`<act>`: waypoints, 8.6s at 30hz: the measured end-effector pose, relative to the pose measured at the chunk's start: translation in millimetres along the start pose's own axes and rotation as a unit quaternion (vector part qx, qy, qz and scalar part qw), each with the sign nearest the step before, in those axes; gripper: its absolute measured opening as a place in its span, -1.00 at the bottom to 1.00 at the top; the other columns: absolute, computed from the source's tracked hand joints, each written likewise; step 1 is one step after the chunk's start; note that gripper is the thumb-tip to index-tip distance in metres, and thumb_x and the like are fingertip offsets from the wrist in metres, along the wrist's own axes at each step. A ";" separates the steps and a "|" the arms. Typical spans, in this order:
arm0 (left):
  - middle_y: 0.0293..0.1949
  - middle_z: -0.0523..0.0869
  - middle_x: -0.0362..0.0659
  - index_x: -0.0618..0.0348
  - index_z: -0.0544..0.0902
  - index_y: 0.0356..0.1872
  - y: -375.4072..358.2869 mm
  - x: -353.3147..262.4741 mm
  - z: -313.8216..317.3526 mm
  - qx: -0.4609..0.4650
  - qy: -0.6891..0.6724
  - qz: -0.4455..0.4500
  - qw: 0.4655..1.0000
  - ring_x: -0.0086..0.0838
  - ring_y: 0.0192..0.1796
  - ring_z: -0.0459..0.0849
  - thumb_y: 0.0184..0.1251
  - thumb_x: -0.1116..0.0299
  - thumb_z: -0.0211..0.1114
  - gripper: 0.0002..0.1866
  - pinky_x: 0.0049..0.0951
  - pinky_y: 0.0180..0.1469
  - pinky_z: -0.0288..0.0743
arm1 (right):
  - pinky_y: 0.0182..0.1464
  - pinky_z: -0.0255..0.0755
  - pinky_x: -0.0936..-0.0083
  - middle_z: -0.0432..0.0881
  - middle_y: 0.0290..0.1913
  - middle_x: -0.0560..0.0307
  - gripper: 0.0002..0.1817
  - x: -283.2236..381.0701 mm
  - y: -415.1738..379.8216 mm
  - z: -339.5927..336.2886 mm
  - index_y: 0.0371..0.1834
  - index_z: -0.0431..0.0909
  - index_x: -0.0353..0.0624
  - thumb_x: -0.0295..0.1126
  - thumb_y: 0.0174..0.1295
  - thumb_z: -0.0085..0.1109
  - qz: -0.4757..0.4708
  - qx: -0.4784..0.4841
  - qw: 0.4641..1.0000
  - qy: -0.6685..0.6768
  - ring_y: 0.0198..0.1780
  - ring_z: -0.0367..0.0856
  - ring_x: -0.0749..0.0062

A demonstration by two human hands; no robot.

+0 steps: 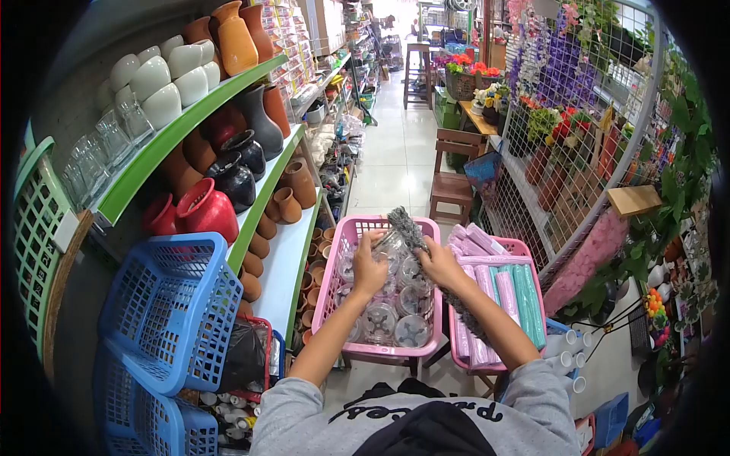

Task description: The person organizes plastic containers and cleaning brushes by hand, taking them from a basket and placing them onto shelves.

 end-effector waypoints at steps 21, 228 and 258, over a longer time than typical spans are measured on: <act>0.01 0.56 -0.03 0.26 0.38 0.11 5.3 29.9 -4.5 0.111 -0.167 -0.093 0.975 -0.27 0.06 0.58 0.19 0.51 0.24 -0.56 -0.32 0.09 0.44 | 0.01 0.41 0.33 0.62 -0.15 -0.24 -0.59 3.3 10.6 -7.9 0.14 0.39 -0.20 -0.23 0.30 -0.02 -0.063 -0.010 0.977 0.203 -0.08 0.61 -0.01; 0.13 0.41 0.01 0.24 0.10 0.25 -45.2 48.3 -1.3 0.162 -0.094 -0.166 0.968 -0.32 0.19 0.41 -0.27 0.35 0.62 0.03 -0.32 0.27 0.28 | 0.24 0.29 0.28 0.32 0.18 -0.18 0.09 -30.0 -11.7 -30.0 0.29 0.10 -0.21 -0.24 -0.41 0.55 -0.104 -0.046 0.988 0.107 0.22 0.36 0.02; 0.15 0.39 0.01 0.22 0.08 0.29 -143.3 -117.6 -123.9 0.008 0.016 -0.094 0.995 -0.32 0.21 0.41 -0.31 0.34 0.62 0.09 -0.33 0.26 0.28 | 0.38 0.07 0.32 0.22 0.31 -0.14 0.23 92.2 -98.3 -1.7 0.38 0.01 -0.28 -0.23 -0.42 0.61 -0.260 0.163 0.919 0.245 0.34 0.23 0.16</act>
Point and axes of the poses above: each hand's wrist, its own y-axis towards the middle knuckle, its own z-axis out of the palm, x = y × z, the point moved 7 cm from there along y, towards the middle knuckle
